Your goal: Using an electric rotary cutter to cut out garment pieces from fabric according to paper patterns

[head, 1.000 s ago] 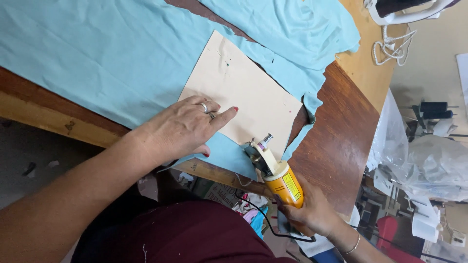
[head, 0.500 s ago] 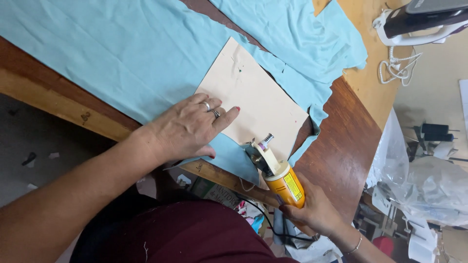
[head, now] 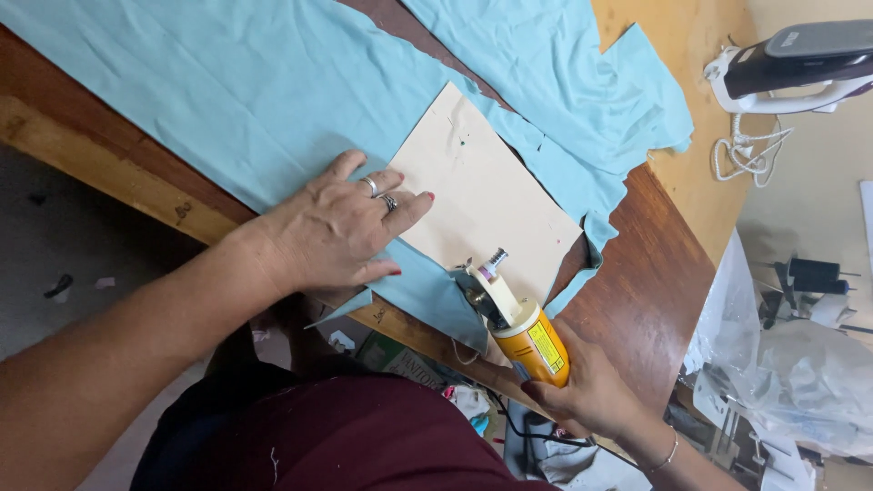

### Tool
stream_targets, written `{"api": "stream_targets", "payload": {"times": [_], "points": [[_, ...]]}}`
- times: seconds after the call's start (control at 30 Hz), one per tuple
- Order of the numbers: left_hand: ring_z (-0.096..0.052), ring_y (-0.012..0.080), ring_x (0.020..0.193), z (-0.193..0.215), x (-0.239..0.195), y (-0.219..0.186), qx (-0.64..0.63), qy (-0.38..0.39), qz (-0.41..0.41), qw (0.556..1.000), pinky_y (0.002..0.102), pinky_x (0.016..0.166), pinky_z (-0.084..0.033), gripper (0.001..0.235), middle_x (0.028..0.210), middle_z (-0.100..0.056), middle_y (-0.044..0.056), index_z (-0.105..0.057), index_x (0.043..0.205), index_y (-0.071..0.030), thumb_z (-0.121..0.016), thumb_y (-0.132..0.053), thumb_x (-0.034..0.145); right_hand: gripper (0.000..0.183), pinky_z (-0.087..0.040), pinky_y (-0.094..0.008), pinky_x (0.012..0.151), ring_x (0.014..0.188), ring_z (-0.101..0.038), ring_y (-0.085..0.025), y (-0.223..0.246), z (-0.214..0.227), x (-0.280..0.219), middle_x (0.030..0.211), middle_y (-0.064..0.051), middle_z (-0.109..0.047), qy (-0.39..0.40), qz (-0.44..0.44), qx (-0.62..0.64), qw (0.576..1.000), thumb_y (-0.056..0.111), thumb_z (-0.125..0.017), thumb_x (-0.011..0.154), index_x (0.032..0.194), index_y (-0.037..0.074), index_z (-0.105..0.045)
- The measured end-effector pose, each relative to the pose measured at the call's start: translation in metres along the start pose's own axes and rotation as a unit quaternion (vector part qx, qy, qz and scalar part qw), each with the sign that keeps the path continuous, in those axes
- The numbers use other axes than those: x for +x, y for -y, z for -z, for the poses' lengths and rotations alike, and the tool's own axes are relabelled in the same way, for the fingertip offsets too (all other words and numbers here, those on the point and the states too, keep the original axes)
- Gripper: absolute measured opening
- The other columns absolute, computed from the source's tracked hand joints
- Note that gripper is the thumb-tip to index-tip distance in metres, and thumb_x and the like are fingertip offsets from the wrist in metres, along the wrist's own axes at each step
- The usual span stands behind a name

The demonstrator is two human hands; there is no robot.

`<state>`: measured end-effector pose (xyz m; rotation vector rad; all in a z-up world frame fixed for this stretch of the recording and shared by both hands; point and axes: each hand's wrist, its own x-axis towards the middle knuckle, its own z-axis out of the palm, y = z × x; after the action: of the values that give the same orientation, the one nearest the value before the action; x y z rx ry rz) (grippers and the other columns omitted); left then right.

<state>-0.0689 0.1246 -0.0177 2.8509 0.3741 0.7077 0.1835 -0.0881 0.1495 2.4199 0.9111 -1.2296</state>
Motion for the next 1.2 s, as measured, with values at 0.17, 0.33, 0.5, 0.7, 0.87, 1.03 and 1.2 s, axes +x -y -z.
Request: {"api": "stream_targets", "payload": {"times": [0.17,0.33,0.5,0.7,0.87,1.03,1.2], "points": [[-0.069,0.0255,0.109,0.018,0.002,0.019,-0.008,0.075,-0.018,0.997,0.045,0.103,-0.036,0.086,0.130,-0.065,0.020,-0.041,0.148,-0.011,-0.076,-0.047,0.078,0.064,-0.060,-0.027,0.060,0.075,-0.070,-0.015,0.007,0.003,0.001,0.095,-0.004,-0.076,0.000,0.002,0.018,1.000,0.027,-0.086,0.070,0.130,0.021,-0.062],[-0.051,0.0235,0.139,0.042,0.012,0.030,-0.143,0.226,-0.004,0.964,0.047,0.120,-0.025,0.102,0.080,-0.076,0.011,-0.029,0.158,-0.007,-0.087,-0.031,0.077,0.050,-0.056,-0.028,0.061,0.073,-0.067,-0.015,0.013,0.005,0.004,0.088,-0.004,-0.073,-0.005,0.013,0.020,1.000,0.023,-0.089,0.070,0.113,0.016,-0.066],[-0.054,0.0253,0.135,0.048,0.012,0.034,-0.177,0.224,0.008,0.958,0.049,0.122,-0.025,0.099,0.065,-0.069,0.007,-0.032,0.153,-0.009,-0.090,-0.027,0.074,0.058,-0.061,-0.025,0.057,0.071,-0.071,-0.014,0.012,0.007,0.011,0.091,-0.005,-0.074,0.013,0.047,0.019,0.999,0.027,-0.088,0.070,0.121,0.016,-0.064],[-0.059,0.0248,0.128,0.037,0.010,0.036,-0.158,0.185,-0.013,0.970,0.048,0.115,-0.031,0.102,0.052,-0.059,0.001,-0.035,0.149,-0.009,-0.094,-0.031,0.069,0.058,-0.064,-0.026,0.055,0.070,-0.074,-0.017,0.028,0.012,0.011,0.094,-0.007,-0.074,0.025,0.057,0.035,0.997,0.017,-0.086,0.071,0.125,0.016,-0.063],[-0.062,0.0252,0.124,0.042,0.012,0.038,-0.155,0.186,-0.012,0.970,0.048,0.116,-0.032,0.101,0.054,-0.061,0.002,-0.037,0.146,-0.008,-0.096,-0.036,0.068,0.055,-0.055,-0.025,0.052,0.065,-0.068,-0.013,0.036,0.014,0.013,0.086,-0.003,-0.074,0.007,0.062,-0.022,0.998,0.022,-0.086,0.070,0.121,0.020,-0.065],[-0.050,0.0260,0.139,0.046,0.013,0.040,-0.161,0.227,0.012,0.961,0.052,0.123,-0.023,0.110,0.069,-0.072,0.008,-0.029,0.156,-0.006,-0.092,-0.042,0.073,0.052,-0.058,-0.024,0.046,0.056,-0.067,-0.014,0.052,0.017,0.010,0.086,-0.005,-0.075,0.029,0.064,-0.019,0.997,0.021,-0.085,0.073,0.121,0.017,-0.063],[-0.049,0.0281,0.140,0.033,0.006,0.045,-0.142,0.181,0.017,0.973,0.054,0.122,-0.022,0.120,0.103,-0.068,0.020,-0.031,0.154,-0.006,-0.095,-0.055,0.065,0.056,-0.059,-0.023,0.049,0.060,-0.069,-0.014,0.054,0.017,0.016,0.087,-0.004,-0.076,0.030,0.073,-0.029,0.996,0.023,-0.085,0.071,0.122,0.018,-0.063]]}}
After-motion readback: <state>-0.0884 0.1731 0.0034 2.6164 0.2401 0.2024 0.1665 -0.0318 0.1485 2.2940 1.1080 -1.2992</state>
